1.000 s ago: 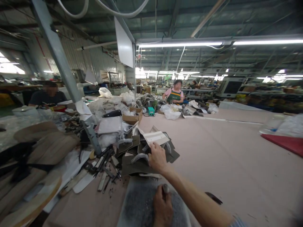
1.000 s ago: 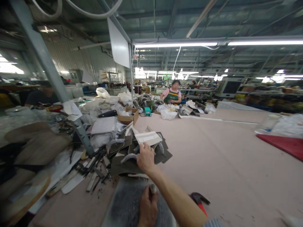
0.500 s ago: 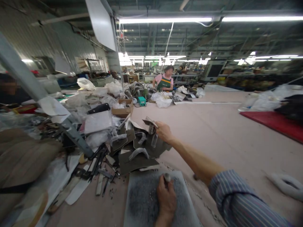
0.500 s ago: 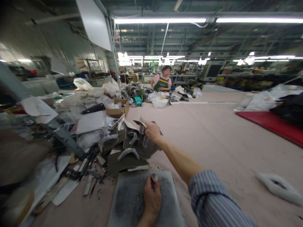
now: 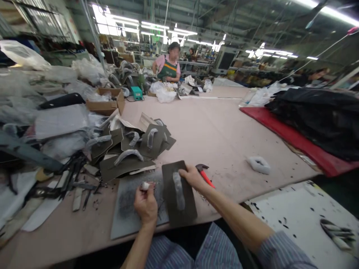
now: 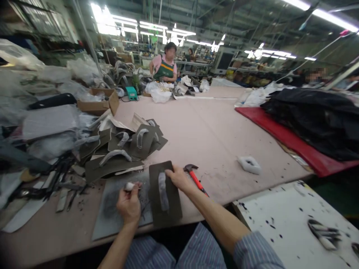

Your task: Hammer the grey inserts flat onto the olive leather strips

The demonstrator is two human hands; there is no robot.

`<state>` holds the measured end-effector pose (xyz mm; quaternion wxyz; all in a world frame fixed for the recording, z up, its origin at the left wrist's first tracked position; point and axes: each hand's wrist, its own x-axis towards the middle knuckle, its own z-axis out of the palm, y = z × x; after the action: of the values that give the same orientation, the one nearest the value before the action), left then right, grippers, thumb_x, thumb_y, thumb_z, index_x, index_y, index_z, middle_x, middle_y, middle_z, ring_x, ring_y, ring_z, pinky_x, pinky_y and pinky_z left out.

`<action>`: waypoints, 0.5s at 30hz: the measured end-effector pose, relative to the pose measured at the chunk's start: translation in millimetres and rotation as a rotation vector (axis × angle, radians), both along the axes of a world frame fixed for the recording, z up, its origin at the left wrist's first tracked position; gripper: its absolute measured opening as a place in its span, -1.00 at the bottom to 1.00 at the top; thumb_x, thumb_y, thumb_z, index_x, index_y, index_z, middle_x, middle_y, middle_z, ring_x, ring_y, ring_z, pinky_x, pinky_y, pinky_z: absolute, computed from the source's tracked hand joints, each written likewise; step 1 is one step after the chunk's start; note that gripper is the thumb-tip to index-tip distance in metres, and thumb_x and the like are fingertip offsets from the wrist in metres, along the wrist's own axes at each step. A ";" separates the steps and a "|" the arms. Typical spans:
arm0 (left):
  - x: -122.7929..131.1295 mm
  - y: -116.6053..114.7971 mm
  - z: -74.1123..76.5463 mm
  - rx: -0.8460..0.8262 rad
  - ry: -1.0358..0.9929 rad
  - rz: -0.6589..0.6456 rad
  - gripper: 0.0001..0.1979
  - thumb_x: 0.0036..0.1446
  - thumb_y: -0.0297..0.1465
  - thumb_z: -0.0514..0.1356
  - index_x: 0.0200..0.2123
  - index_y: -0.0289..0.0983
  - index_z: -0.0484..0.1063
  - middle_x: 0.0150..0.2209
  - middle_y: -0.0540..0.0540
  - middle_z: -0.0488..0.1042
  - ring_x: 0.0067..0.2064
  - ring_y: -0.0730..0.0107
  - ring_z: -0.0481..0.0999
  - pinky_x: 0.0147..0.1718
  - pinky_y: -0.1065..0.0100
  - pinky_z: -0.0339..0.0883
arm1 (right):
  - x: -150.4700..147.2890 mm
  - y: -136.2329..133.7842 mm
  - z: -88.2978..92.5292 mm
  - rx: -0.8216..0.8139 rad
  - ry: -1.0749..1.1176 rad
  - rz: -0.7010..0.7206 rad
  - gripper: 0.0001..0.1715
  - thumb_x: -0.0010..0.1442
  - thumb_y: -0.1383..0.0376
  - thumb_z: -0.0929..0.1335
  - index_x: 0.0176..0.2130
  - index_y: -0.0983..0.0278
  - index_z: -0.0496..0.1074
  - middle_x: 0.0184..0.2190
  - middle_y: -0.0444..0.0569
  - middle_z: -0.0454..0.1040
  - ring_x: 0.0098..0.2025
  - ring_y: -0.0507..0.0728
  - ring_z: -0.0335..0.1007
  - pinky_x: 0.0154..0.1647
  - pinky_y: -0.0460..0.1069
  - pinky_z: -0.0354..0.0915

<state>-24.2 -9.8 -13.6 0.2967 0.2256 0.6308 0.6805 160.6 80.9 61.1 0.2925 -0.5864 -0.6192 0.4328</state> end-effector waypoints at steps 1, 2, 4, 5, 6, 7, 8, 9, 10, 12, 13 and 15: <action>0.0 -1.1 0.7 -0.021 0.036 -0.034 -0.65 0.07 -0.15 0.33 -0.18 -0.28 0.50 -0.24 -0.14 0.63 -0.19 0.22 0.64 -0.10 0.25 0.47 | -1.0 -6.0 -18.2 0.036 -0.070 -0.033 -0.65 0.09 0.19 0.36 -0.15 0.34 0.46 -0.22 0.09 0.55 -0.13 0.25 0.47 -0.09 0.10 0.38; 0.4 -1.4 1.6 -0.040 0.071 -0.073 -0.65 0.07 -0.15 0.33 -0.18 -0.28 0.50 -0.23 -0.15 0.63 -0.17 0.20 0.64 -0.09 0.24 0.47 | -0.8 -11.6 -32.4 0.092 -0.124 -0.071 -0.62 0.07 0.22 0.38 -0.12 0.36 0.46 -0.15 0.17 0.53 -0.05 0.29 0.43 0.01 0.15 0.34; 1.8 0.3 4.6 -0.069 0.123 -0.144 -0.66 0.07 -0.16 0.32 -0.19 -0.28 0.51 -0.22 -0.16 0.63 -0.15 0.18 0.63 -0.07 0.24 0.46 | 3.1 -22.4 -48.7 0.222 -0.183 -0.147 -0.55 0.11 0.24 0.35 -0.02 0.39 0.41 -0.03 0.26 0.47 0.05 0.32 0.37 0.13 0.21 0.27; 2.5 2.1 6.6 -0.071 0.134 -0.173 -0.67 0.08 -0.17 0.31 -0.19 -0.28 0.51 -0.21 -0.17 0.63 -0.15 0.18 0.63 -0.07 0.23 0.46 | 5.7 -28.2 -51.3 0.278 -0.185 -0.172 -0.55 0.17 0.24 0.31 0.03 0.39 0.39 0.00 0.26 0.46 0.06 0.30 0.37 0.15 0.22 0.26; 3.3 4.9 9.0 -0.062 0.134 -0.195 -0.67 0.09 -0.17 0.31 -0.17 -0.28 0.51 -0.21 -0.16 0.63 -0.15 0.19 0.63 -0.07 0.24 0.45 | 8.0 -34.4 -51.0 0.316 -0.161 -0.178 -0.56 0.23 0.23 0.27 0.05 0.37 0.37 0.00 0.24 0.45 0.05 0.28 0.38 0.15 0.21 0.28; 4.1 8.6 11.7 -0.048 0.125 -0.214 -0.66 0.09 -0.18 0.31 -0.14 -0.27 0.49 -0.20 -0.16 0.63 -0.14 0.20 0.63 -0.06 0.24 0.45 | 9.4 -41.3 -48.6 0.337 -0.119 -0.167 -0.56 0.29 0.21 0.23 0.08 0.35 0.36 0.00 0.21 0.45 0.05 0.26 0.39 0.13 0.20 0.30; 5.1 13.4 14.7 -0.033 0.110 -0.233 -0.65 0.08 -0.19 0.31 -0.12 -0.27 0.48 -0.20 -0.15 0.63 -0.15 0.21 0.63 -0.07 0.25 0.45 | 9.5 -48.6 -45.2 0.360 -0.085 -0.133 -0.56 0.32 0.20 0.22 0.12 0.32 0.34 0.02 0.18 0.44 0.07 0.25 0.38 0.13 0.19 0.31; 6.4 19.5 17.8 -0.017 0.092 -0.254 -0.63 0.07 -0.20 0.32 -0.10 -0.27 0.47 -0.20 -0.15 0.63 -0.16 0.23 0.63 -0.08 0.26 0.45 | 8.2 -56.1 -41.7 0.392 -0.072 -0.082 -0.54 0.33 0.18 0.23 0.15 0.29 0.32 0.06 0.16 0.42 0.11 0.25 0.35 0.15 0.19 0.30; 8.1 26.7 21.0 -0.002 0.072 -0.280 -0.63 0.06 -0.22 0.33 -0.09 -0.27 0.47 -0.20 -0.14 0.63 -0.17 0.25 0.63 -0.09 0.27 0.45 | 5.6 -63.4 -38.8 0.430 -0.080 -0.021 -0.52 0.32 0.17 0.26 0.17 0.26 0.30 0.11 0.15 0.39 0.16 0.26 0.31 0.18 0.20 0.27; 13.0 43.5 26.5 0.025 0.026 -0.338 -0.64 0.00 -0.26 0.36 -0.14 -0.29 0.49 -0.22 -0.12 0.63 -0.20 0.29 0.62 -0.11 0.30 0.45 | -2.0 -75.8 -37.4 0.496 -0.139 0.084 -0.49 0.27 0.19 0.33 0.17 0.25 0.31 0.18 0.15 0.34 0.22 0.29 0.24 0.23 0.24 0.22; 16.1 52.2 28.6 0.039 -0.002 -0.370 -0.66 -0.03 -0.28 0.38 -0.18 -0.30 0.50 -0.23 -0.12 0.63 -0.21 0.30 0.61 -0.11 0.31 0.44 | -6.0 -80.3 -39.1 0.515 -0.173 0.110 -0.51 0.25 0.21 0.34 0.15 0.27 0.32 0.17 0.16 0.35 0.21 0.30 0.25 0.23 0.25 0.21; 23.2 67.9 30.1 0.065 -0.064 -0.434 -0.66 -0.09 -0.30 0.41 -0.23 -0.31 0.51 -0.26 -0.10 0.63 -0.23 0.32 0.61 -0.11 0.31 0.44 | -12.5 -86.2 -45.7 0.530 -0.218 0.102 -0.57 0.26 0.23 0.33 0.09 0.32 0.35 0.10 0.20 0.41 0.14 0.31 0.30 0.18 0.26 0.25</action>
<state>-1.0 58.1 16.5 0.4487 0.3436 0.5354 0.6276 148.1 -5.3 15.4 0.3449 -0.5006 -0.7672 0.2045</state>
